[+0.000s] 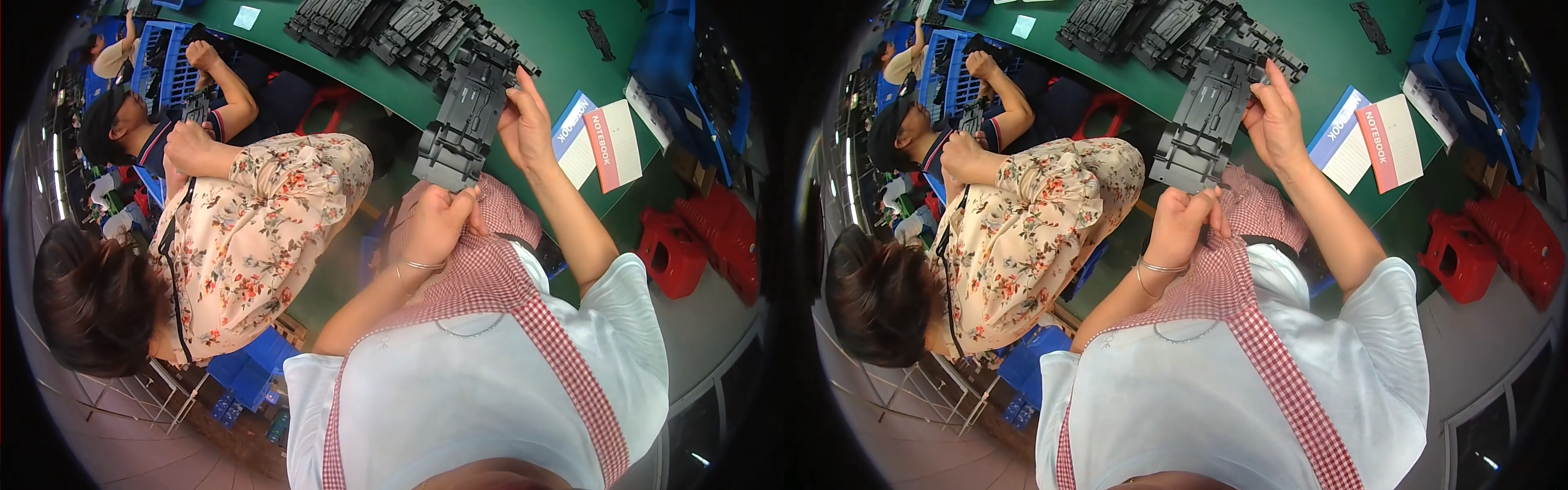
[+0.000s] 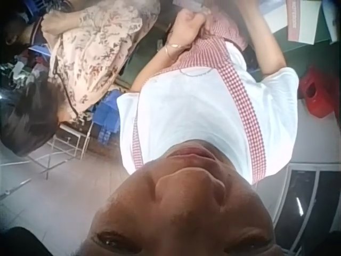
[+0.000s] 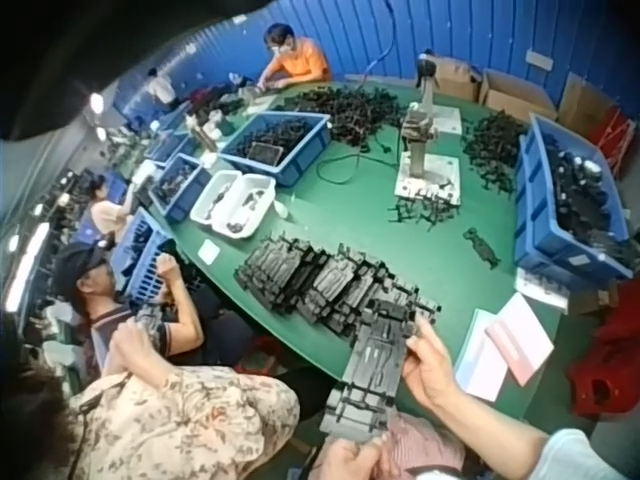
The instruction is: The person picks up plastic toy car chassis parts from the table by hand, turns them over, and holds and compares them while pointing at different sections.
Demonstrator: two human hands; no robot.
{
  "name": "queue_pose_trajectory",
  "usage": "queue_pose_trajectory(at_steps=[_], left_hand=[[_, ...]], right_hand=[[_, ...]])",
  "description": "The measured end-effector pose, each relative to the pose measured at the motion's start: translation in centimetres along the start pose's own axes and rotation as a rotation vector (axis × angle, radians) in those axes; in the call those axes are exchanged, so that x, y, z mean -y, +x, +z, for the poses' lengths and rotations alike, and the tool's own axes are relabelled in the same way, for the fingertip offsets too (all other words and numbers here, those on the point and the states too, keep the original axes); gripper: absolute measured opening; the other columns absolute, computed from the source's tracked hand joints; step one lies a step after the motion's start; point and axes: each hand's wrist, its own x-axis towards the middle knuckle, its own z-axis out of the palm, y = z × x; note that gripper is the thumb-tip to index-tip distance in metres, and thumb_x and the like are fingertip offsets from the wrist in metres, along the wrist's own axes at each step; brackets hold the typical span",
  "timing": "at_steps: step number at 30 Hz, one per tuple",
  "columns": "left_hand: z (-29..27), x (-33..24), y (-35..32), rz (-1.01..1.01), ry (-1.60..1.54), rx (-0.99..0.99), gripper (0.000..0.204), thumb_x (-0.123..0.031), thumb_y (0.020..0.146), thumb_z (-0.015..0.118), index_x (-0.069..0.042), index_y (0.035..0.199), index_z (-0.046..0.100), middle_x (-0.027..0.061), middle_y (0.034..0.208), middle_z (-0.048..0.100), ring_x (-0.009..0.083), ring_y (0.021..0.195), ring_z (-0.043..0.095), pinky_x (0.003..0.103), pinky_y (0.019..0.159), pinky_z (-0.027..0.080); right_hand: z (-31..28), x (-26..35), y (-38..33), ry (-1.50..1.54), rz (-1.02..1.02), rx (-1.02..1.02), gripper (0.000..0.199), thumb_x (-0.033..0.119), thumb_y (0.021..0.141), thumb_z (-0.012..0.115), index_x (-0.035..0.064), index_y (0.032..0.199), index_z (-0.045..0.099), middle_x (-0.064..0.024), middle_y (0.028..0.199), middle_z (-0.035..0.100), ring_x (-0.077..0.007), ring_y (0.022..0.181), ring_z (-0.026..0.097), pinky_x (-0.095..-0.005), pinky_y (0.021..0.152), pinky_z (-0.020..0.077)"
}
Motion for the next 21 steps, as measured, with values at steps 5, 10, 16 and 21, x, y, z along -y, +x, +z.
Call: queue_pose_trajectory(at_steps=[5, 10, 16, 21], left_hand=[[0.11, 0.17, 0.12, 0.015, -0.024, -0.005, 0.038, -0.011, 0.088, 0.047, 0.001, 0.051, 0.048, 0.0099, 0.05, 0.052, 0.0176, 0.049, 0.054, 0.027, 0.058, 0.046], [0.16, 0.45, -0.02, 0.021, 0.0, -0.001, 0.038, -0.01, 0.087, 0.047, 0.001, 0.051, 0.047, 0.0096, 0.05, 0.051, 0.0171, 0.049, 0.054, 0.027, 0.058, 0.046], [0.49, 0.51, -0.09, 0.043, 0.042, -0.025, 0.037, -0.008, 0.086, 0.045, 0.001, 0.05, 0.045, 0.0099, 0.05, 0.052, 0.0168, 0.048, 0.053, 0.027, 0.068, 0.047], [0.1, 0.69, 0.11, 0.059, 0.157, -0.015, 0.037, -0.008, 0.086, 0.045, 0.0, 0.051, 0.045, 0.0093, 0.05, 0.051, 0.0165, 0.05, 0.053, 0.027, 0.068, 0.047]], right_hand=[[0.57, -0.1, -0.35, -0.025, 0.017, -0.025, 0.063, 0.004, 0.088, 0.04, -0.0014, 0.141, 0.006, -0.0146, 0.119, 0.049, -0.0212, 0.102, 0.054, -0.0375, 0.088, 0.0461], [0.27, -0.39, -0.48, 0.022, 0.024, -0.068, 0.064, 0.003, 0.087, 0.041, -0.0013, 0.141, 0.008, -0.015, 0.121, 0.047, -0.0221, 0.106, 0.052, -0.0385, 0.09, 0.0454], [0.41, 0.07, -0.83, 0.014, 0.038, -0.042, 0.063, 0.003, 0.086, 0.04, -0.001, 0.141, 0.009, -0.0144, 0.122, 0.045, -0.0216, 0.107, 0.051, -0.0375, 0.093, 0.0434], [0.86, 0.11, -1.0, 0.012, 0.004, -0.042, 0.061, 0.004, 0.089, 0.041, 0.0022, 0.142, 0.011, -0.0119, 0.12, 0.047, -0.0198, 0.105, 0.052, -0.0356, 0.091, 0.0442]])
